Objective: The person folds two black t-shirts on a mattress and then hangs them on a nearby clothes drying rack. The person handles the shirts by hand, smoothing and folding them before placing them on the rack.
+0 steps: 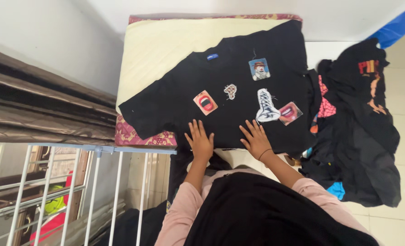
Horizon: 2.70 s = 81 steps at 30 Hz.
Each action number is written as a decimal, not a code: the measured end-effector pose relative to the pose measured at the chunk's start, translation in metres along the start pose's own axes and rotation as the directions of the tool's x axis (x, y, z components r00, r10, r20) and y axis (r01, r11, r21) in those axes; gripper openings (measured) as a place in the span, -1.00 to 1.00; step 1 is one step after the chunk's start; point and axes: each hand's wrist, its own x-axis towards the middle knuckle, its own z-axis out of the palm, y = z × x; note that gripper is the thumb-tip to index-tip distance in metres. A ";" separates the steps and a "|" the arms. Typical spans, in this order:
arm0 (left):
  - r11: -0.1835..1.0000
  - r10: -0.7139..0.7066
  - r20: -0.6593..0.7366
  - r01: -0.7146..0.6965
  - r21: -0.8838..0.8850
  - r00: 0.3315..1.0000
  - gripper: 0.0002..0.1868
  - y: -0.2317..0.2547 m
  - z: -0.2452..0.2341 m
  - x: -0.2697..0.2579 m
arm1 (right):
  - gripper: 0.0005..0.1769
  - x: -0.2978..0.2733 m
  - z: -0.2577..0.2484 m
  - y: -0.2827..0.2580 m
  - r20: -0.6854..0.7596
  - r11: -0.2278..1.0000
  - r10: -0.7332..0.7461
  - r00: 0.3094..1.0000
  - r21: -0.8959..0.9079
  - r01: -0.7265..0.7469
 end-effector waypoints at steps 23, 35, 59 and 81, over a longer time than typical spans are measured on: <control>0.990 -0.136 0.382 0.139 0.019 0.914 -0.34 -0.021 -0.016 -0.035 | 0.10 -0.093 0.026 0.029 -0.073 0.739 0.519 0.851 0.538 -0.405; 0.982 -0.184 0.136 0.188 -0.017 0.973 -0.52 -0.019 -0.020 -0.030 | -0.27 -0.073 -0.011 0.111 0.292 -0.045 0.894 0.340 0.814 -0.579; 0.891 -0.401 0.599 0.448 0.078 0.693 -0.57 -0.048 -0.036 0.136 | -0.28 -0.087 -0.046 0.191 0.856 -0.750 0.441 0.270 0.517 -0.413; 0.869 0.066 0.027 -0.044 -0.494 0.997 -0.72 0.107 0.099 0.431 | -0.16 0.154 -0.102 0.130 0.074 0.951 0.310 0.948 -0.039 -0.307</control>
